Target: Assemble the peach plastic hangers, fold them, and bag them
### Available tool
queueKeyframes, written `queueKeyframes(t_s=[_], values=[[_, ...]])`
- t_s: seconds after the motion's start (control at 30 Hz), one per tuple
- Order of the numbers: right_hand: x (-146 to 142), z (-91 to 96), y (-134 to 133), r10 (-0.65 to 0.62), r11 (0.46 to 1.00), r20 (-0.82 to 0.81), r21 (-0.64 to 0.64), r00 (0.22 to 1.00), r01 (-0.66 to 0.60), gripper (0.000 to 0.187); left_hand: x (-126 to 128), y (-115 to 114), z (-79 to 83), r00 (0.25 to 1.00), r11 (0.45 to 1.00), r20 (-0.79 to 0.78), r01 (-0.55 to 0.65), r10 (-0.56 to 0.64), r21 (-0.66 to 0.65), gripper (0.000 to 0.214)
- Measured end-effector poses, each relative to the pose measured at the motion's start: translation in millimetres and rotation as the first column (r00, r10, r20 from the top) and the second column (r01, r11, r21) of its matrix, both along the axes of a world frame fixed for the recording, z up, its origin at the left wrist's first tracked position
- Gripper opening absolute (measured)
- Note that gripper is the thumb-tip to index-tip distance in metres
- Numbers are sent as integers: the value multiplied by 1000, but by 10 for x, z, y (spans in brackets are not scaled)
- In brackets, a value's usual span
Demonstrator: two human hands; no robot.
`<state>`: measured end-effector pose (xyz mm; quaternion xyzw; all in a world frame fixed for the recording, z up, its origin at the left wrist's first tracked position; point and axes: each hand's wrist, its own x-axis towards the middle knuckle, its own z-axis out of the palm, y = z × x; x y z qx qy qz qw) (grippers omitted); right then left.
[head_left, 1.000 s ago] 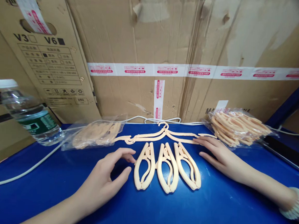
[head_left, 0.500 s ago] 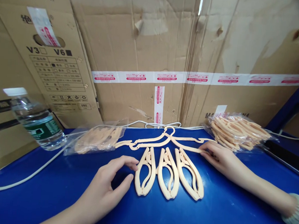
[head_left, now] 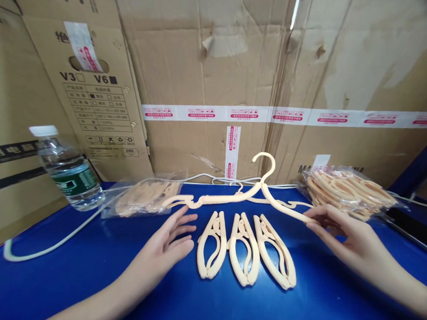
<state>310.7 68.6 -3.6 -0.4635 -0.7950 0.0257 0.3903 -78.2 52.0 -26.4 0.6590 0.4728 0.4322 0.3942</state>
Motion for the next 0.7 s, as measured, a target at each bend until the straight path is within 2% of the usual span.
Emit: queueKeyframes(t_s=[0.1,0.2,0.3,0.43,0.6,0.7], values=[[-16,-8,-52,41,999,30,12,999,-41,15,25,-28,-1,1000,1000,31,8,-8,0,75],[-44,-28,-87,68,997,51,20,996,-69,14,127,-111,103,1000,999,3,22,-22,44,78],[-109,-27,-138,110,994,69,-6,992,-110,13,215,-206,212,991,994,-111,88,-80,72,63],[-214,12,-212,181,983,99,-47,978,-178,15,220,-259,245,977,995,-202,76,-63,57,40],[-217,74,-235,193,964,271,125,943,-233,23,213,-213,236,999,996,-43,21,-25,-84,39],[-153,67,-266,67,933,438,291,896,-212,30,235,-205,252,1000,988,-3,30,-31,-151,40]])
